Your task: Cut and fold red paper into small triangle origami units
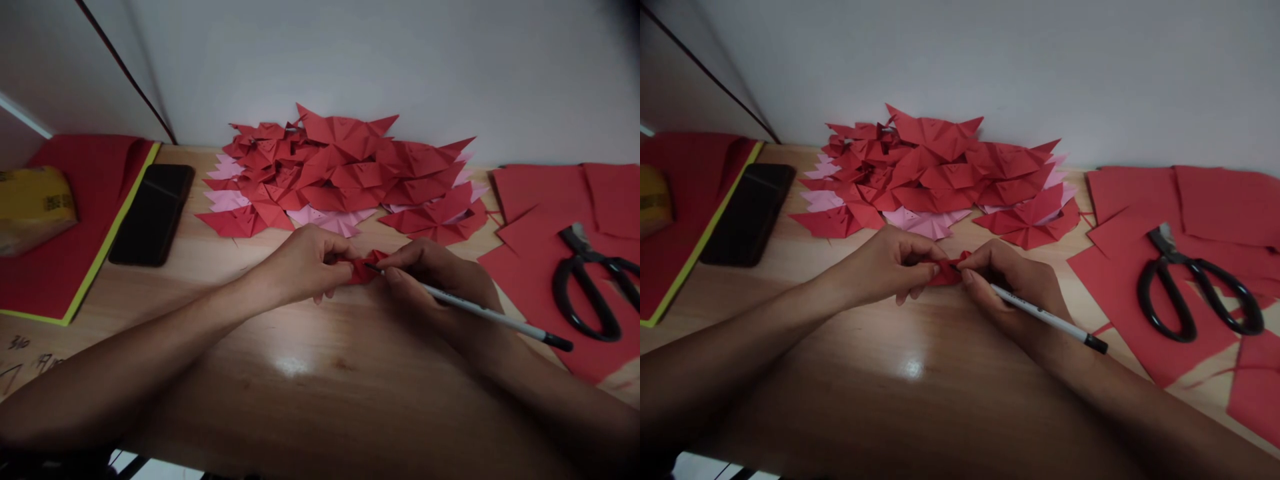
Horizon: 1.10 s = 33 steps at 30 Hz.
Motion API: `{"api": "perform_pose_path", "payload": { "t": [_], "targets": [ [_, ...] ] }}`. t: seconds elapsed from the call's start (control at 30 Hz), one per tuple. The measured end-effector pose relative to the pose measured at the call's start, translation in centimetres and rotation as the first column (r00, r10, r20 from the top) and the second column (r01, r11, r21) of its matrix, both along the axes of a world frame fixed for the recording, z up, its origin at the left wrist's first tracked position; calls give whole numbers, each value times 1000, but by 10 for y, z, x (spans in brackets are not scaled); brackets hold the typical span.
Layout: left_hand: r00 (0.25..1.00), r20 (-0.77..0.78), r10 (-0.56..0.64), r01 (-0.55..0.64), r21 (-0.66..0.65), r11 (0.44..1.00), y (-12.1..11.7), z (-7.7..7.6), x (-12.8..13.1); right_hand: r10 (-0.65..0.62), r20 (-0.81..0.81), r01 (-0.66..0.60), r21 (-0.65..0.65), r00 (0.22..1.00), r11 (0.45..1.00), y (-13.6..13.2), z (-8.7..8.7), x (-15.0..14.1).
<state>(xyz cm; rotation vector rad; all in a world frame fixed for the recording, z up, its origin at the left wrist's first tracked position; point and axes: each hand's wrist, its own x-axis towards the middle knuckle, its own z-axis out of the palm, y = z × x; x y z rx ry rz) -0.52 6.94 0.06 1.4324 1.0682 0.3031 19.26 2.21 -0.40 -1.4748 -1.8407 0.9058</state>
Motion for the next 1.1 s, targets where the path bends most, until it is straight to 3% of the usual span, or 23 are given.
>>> {"api": "perform_pose_path", "payload": {
  "t": [1.1],
  "targets": [
    [1000, 12, -3, 3, 13, 1000, 0, -2, 0, -41, 35, 40, 22, 999, 999, -1, -1, -1]
  ]
}}
